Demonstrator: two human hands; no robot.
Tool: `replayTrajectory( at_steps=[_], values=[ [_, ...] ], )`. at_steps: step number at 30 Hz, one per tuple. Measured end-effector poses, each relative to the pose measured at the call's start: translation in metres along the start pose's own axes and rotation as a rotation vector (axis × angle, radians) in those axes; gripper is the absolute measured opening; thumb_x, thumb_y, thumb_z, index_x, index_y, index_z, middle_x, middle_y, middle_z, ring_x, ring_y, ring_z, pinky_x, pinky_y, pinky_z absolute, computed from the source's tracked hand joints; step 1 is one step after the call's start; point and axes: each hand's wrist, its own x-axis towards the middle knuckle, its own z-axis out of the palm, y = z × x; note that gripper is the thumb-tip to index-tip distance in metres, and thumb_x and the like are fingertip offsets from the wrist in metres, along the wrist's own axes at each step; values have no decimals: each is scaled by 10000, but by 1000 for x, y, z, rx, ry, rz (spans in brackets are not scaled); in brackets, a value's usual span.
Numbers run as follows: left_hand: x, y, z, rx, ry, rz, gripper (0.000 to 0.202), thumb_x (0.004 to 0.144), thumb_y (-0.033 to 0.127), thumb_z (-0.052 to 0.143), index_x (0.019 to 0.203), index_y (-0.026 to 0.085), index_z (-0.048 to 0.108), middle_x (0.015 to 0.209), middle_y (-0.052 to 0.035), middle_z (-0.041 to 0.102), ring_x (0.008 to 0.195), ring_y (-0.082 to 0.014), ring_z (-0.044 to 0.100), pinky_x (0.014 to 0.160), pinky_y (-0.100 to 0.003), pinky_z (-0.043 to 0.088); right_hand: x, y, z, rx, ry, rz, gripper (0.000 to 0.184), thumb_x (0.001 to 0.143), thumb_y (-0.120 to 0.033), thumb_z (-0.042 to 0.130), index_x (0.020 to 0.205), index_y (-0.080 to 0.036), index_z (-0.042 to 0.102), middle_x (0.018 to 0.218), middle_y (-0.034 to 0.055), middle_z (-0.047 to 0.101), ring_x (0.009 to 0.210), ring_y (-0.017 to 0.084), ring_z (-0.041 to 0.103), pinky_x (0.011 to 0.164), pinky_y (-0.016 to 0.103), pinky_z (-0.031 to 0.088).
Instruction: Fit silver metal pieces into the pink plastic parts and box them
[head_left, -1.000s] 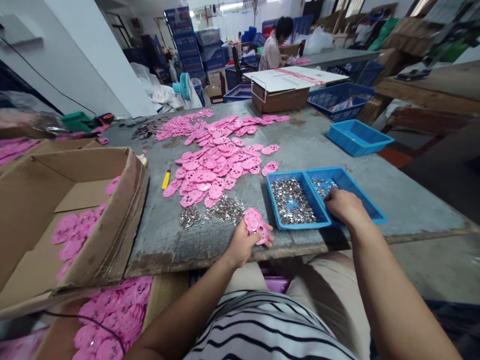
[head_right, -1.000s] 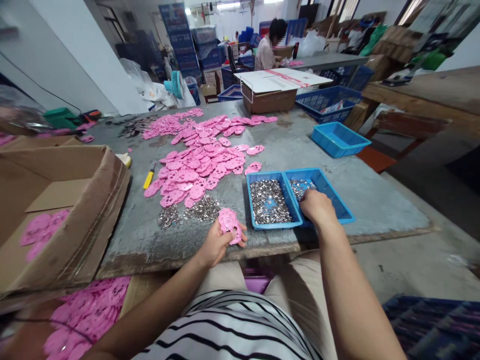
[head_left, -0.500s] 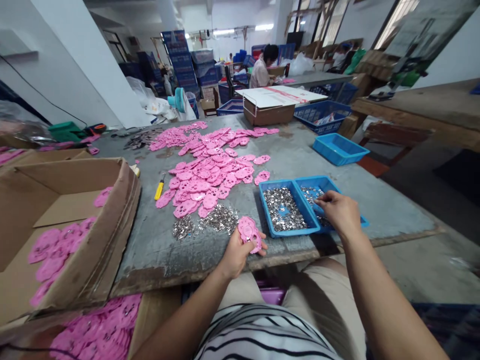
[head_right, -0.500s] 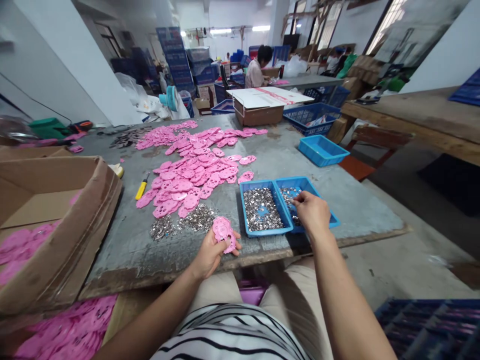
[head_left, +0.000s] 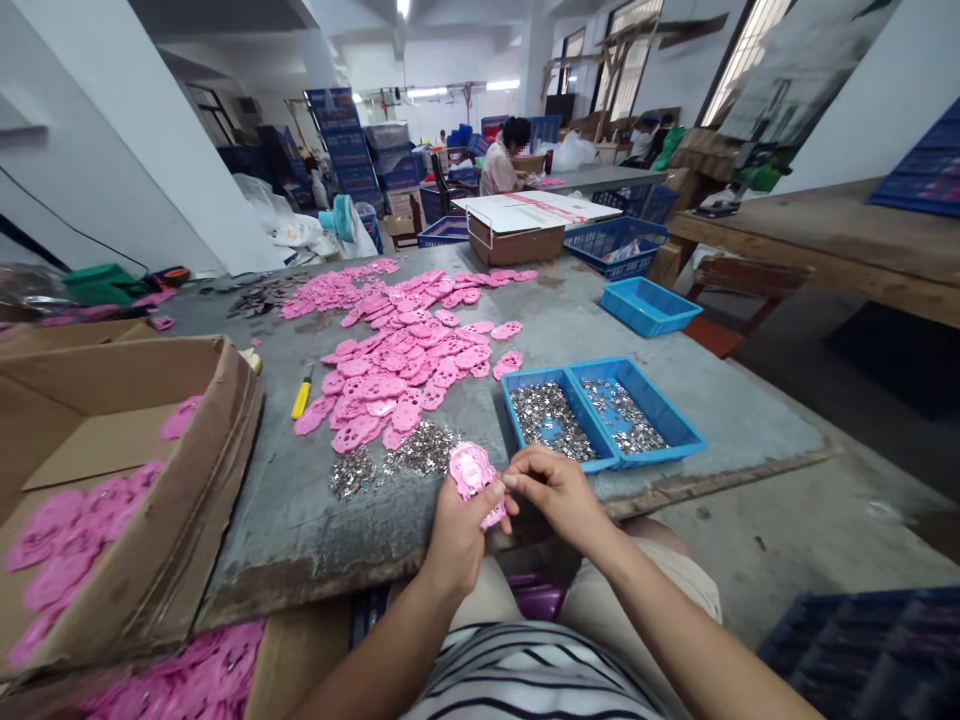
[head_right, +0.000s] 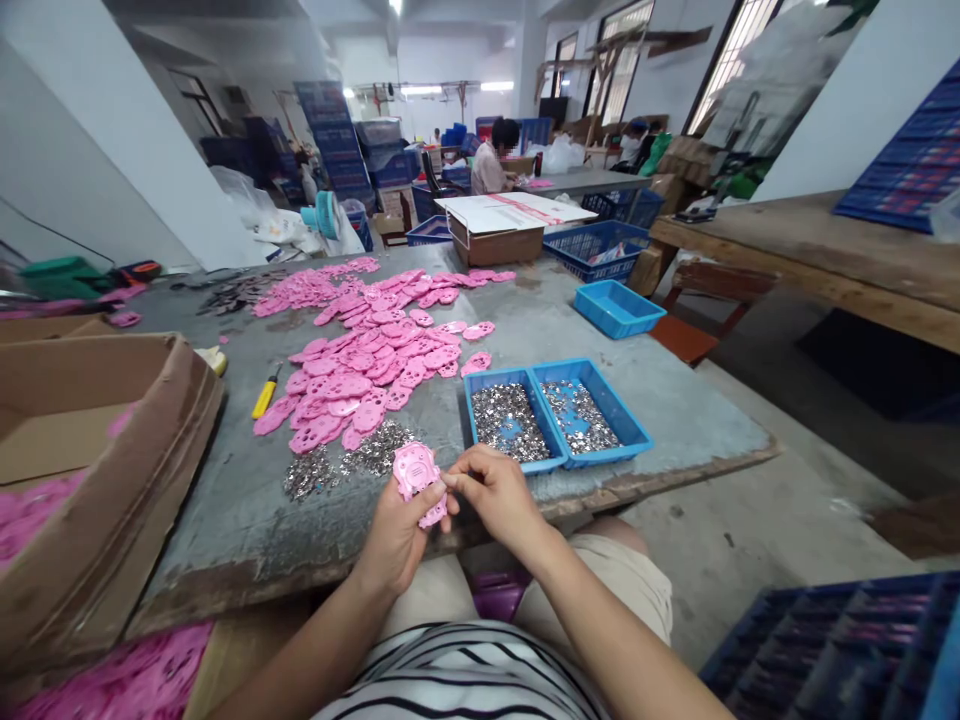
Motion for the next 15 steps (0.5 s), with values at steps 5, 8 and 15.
replayTrajectory(
  at_steps=[5,8,15],
  values=[
    [-1,4,-2,-106,44,-105,472,512,252,832,843,169,505,635,34,583,506,-100,559,386,-181,401,-1,4,6,86,45,-6,185,785,-309,657,633,-209,688,695,21,634,669,143,592,663,277,470],
    [-1,8,-2,-180,38,-208,517,482,200,838,893,156,527,631,24,598,499,-102,556,383,-178,394,-2,3,9,158,77,-11,155,765,-333,696,665,-217,721,726,31,643,701,151,604,683,285,489],
    [1,15,-3,-264,35,-378,415,597,46,733,971,132,575,620,18,602,481,-81,553,399,-156,385,-3,-3,9,308,69,71,204,699,-431,767,671,-229,748,764,45,650,748,167,615,718,307,506]
  ],
)
